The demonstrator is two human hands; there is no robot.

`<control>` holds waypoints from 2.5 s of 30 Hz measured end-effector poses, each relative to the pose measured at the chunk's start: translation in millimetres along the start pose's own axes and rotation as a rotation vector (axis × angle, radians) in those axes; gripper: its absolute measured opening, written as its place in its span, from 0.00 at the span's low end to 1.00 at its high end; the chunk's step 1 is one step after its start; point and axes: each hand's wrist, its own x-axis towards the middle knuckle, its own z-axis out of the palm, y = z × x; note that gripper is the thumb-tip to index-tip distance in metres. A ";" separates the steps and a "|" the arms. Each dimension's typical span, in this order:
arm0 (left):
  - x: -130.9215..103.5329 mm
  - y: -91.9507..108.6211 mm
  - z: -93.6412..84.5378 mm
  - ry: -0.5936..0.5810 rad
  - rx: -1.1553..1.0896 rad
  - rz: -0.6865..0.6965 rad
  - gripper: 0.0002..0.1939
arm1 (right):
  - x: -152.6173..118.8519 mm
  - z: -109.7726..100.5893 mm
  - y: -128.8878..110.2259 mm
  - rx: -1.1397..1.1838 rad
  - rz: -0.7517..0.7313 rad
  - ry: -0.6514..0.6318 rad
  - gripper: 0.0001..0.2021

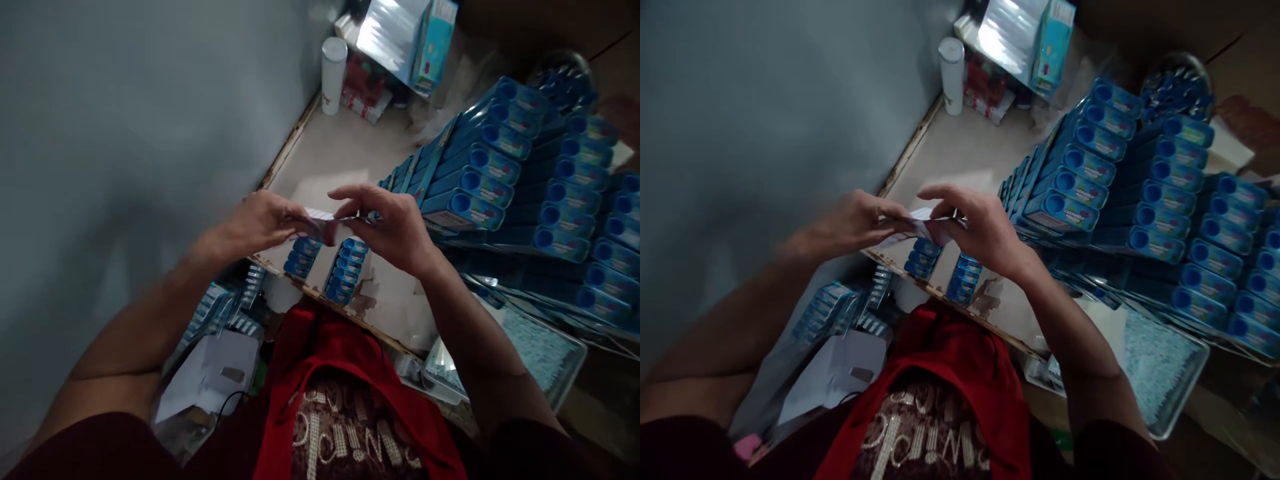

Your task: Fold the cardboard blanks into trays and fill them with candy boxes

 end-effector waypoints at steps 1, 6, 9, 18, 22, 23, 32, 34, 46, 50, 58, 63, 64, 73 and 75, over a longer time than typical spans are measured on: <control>-0.3 4.7 0.1 0.007 0.019 -0.067 0.23 | -0.7 -1.1 4.9 0.069 0.045 0.011 0.18; -1.2 13.7 -13.0 -0.046 0.152 -0.311 0.18 | 1.1 0.2 47.4 0.245 0.349 -0.122 0.22; -0.2 -10.4 -8.5 -0.100 0.143 -0.358 0.15 | 0.9 20.3 85.0 0.432 0.482 -0.307 0.24; 37.1 -146.7 71.4 -0.074 -0.105 -0.460 0.15 | -35.5 87.3 186.4 0.432 0.730 0.026 0.22; 28.7 -171.0 85.8 -0.084 -0.354 -0.478 0.17 | -46.8 97.2 200.6 0.357 0.680 0.028 0.21; 24.6 -173.6 89.5 -0.074 -0.409 -0.493 0.18 | -48.5 98.4 200.5 0.247 0.676 0.003 0.20; 7.0 -167.1 122.5 -0.004 -0.565 -0.505 0.19 | -24.6 142.5 150.7 -0.630 0.170 -0.026 0.17; 3.7 -165.1 121.0 -0.039 -0.648 -0.492 0.19 | -19.3 165.6 143.3 -0.632 0.114 -0.119 0.18; -21.3 -175.9 132.0 -0.046 -0.884 -0.663 0.18 | -93.0 221.2 147.0 -0.555 0.105 -0.188 0.24; -27.0 -165.4 131.2 -0.022 -0.815 -0.644 0.22 | -92.1 217.6 139.6 -0.581 0.084 -0.089 0.19; -61.8 -190.7 47.2 0.054 -0.364 -0.615 0.22 | -67.6 196.1 73.9 -0.424 -0.008 -0.137 0.15; -44.3 -250.1 4.1 0.116 0.174 -0.554 0.13 | -57.9 166.9 51.4 0.153 0.483 0.206 0.12; -28.5 -255.9 12.1 0.134 0.225 -0.540 0.13 | -53.5 163.0 59.4 0.303 0.611 0.272 0.13; 53.1 -211.2 92.0 0.621 0.023 -0.293 0.30 | -14.1 181.2 143.2 0.945 0.935 0.336 0.26; 45.1 -192.1 107.2 0.547 -0.239 -0.345 0.35 | -11.1 181.6 139.8 0.973 0.926 0.331 0.26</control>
